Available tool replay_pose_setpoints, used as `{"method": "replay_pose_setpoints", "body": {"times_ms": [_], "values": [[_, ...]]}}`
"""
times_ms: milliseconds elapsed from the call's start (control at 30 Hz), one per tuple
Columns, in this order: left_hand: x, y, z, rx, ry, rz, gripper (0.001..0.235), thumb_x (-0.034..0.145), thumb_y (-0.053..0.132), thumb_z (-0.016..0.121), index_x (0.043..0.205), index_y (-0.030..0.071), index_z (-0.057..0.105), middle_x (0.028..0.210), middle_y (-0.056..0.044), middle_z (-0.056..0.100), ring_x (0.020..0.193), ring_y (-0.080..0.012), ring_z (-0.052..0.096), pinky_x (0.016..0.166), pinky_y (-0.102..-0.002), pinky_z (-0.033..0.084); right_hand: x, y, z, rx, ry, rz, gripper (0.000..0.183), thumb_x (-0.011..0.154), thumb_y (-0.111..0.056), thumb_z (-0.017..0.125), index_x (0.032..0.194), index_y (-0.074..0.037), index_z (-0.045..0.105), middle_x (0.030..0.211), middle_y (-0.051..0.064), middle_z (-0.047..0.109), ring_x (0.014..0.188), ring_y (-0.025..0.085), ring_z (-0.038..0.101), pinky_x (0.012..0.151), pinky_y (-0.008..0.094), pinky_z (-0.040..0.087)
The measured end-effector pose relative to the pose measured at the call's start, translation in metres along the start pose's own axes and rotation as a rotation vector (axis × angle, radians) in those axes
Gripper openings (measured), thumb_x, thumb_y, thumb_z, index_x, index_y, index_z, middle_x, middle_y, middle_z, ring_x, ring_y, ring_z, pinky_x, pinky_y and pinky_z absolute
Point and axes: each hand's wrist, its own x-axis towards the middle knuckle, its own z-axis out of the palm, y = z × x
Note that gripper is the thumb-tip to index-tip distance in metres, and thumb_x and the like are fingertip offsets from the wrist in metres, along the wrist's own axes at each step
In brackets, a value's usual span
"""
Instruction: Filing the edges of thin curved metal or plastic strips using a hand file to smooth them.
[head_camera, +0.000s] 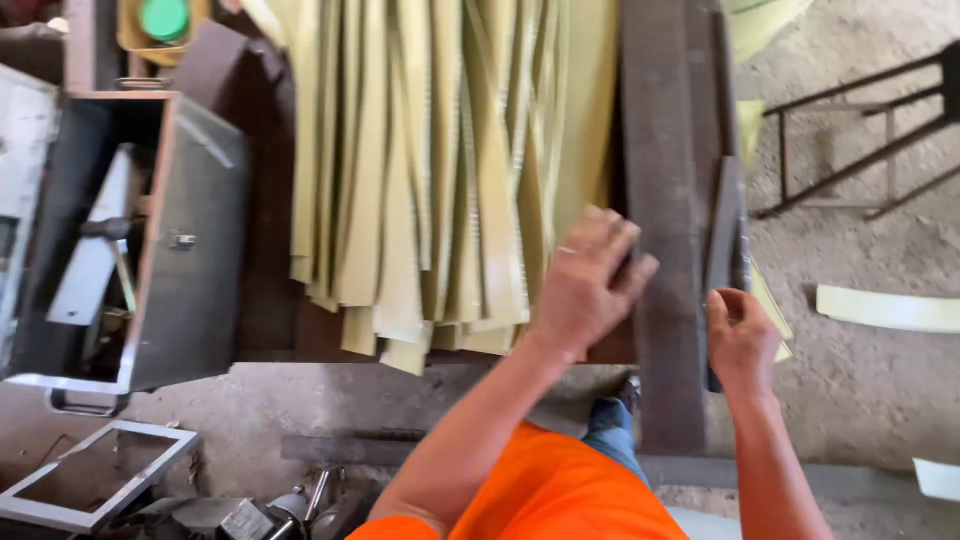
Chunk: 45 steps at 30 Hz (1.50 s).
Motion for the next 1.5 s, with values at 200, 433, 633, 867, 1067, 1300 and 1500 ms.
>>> {"method": "replay_pose_setpoints", "body": {"times_ms": [200, 433, 633, 867, 1067, 1300, 1500], "values": [[0.035, -0.246, -0.190, 0.285, 0.209, -0.846, 0.080, 0.096, 0.062, 0.058, 0.145, -0.001, 0.051, 0.147, -0.028, 0.048, 0.139, -0.0411, 0.045, 0.112, -0.053, 0.039, -0.030, -0.075, 0.031, 0.121, -0.059, 0.043, 0.026, 0.105, -0.023, 0.067, 0.113, 0.001, 0.073, 0.097, 0.012, 0.076, 0.092, 0.019, 0.073, 0.085, 0.031, 0.056], [-0.010, -0.433, -0.217, 0.224, -0.071, -0.922, 0.098, 0.085, 0.074, 0.060, 0.149, 0.001, 0.046, 0.147, -0.025, 0.053, 0.136, -0.0420, 0.049, 0.110, -0.051, 0.039, -0.054, -0.112, 0.056, 0.041, -0.151, 0.082, 0.029, 0.098, -0.024, 0.068, 0.112, 0.000, 0.074, 0.092, 0.012, 0.078, 0.087, 0.017, 0.075, 0.079, 0.031, 0.056], [0.011, -0.385, -0.250, 0.260, -0.071, -0.804, 0.082, 0.080, 0.065, 0.075, 0.133, 0.003, 0.065, 0.122, -0.025, 0.071, 0.116, -0.0393, 0.067, 0.100, -0.046, 0.051, -0.064, -0.115, 0.058, -0.044, -0.215, 0.192, 0.031, 0.094, -0.026, 0.070, 0.112, -0.002, 0.075, 0.088, 0.014, 0.079, 0.082, 0.021, 0.077, 0.075, 0.034, 0.057], [0.016, -0.340, -0.274, 0.511, 0.229, -0.622, 0.075, 0.071, 0.051, 0.091, 0.129, 0.007, 0.073, 0.108, -0.031, 0.061, 0.103, -0.0436, 0.061, 0.090, -0.052, 0.051, -0.061, -0.106, 0.060, 0.020, -0.243, 0.178, 0.033, 0.092, -0.028, 0.070, 0.111, -0.001, 0.074, 0.088, 0.013, 0.080, 0.082, 0.020, 0.077, 0.074, 0.033, 0.058], [-0.024, -0.283, -0.289, 0.777, 0.286, -0.413, 0.063, 0.075, 0.046, 0.094, 0.126, 0.012, 0.077, 0.110, -0.023, 0.061, 0.114, -0.0401, 0.055, 0.088, -0.053, 0.051, -0.040, -0.081, 0.042, -0.007, -0.093, 0.109, 0.030, 0.094, -0.028, 0.071, 0.109, -0.002, 0.075, 0.090, 0.017, 0.077, 0.086, 0.027, 0.076, 0.076, 0.036, 0.058], [-0.070, -0.142, -0.263, 0.543, 0.335, -0.369, 0.053, 0.086, 0.037, 0.091, 0.124, 0.003, 0.076, 0.120, -0.024, 0.064, 0.115, -0.0343, 0.059, 0.088, -0.049, 0.053, 0.002, 0.013, 0.008, -0.319, 0.222, -0.083, 0.035, 0.090, -0.032, 0.077, 0.105, 0.000, 0.073, 0.107, 0.023, 0.069, 0.104, 0.042, 0.066, 0.088, 0.049, 0.052], [-0.082, -0.019, -0.145, -0.911, 0.316, -1.007, 0.068, 0.082, 0.048, 0.071, 0.129, 0.001, 0.060, 0.108, -0.021, 0.072, 0.092, -0.0308, 0.071, 0.077, -0.046, 0.061, 0.009, 0.044, 0.000, -0.289, -0.249, 0.287, 0.063, 0.080, -0.051, 0.082, 0.116, -0.001, 0.065, 0.108, 0.027, 0.069, 0.103, 0.044, 0.067, 0.087, 0.052, 0.053]]}}
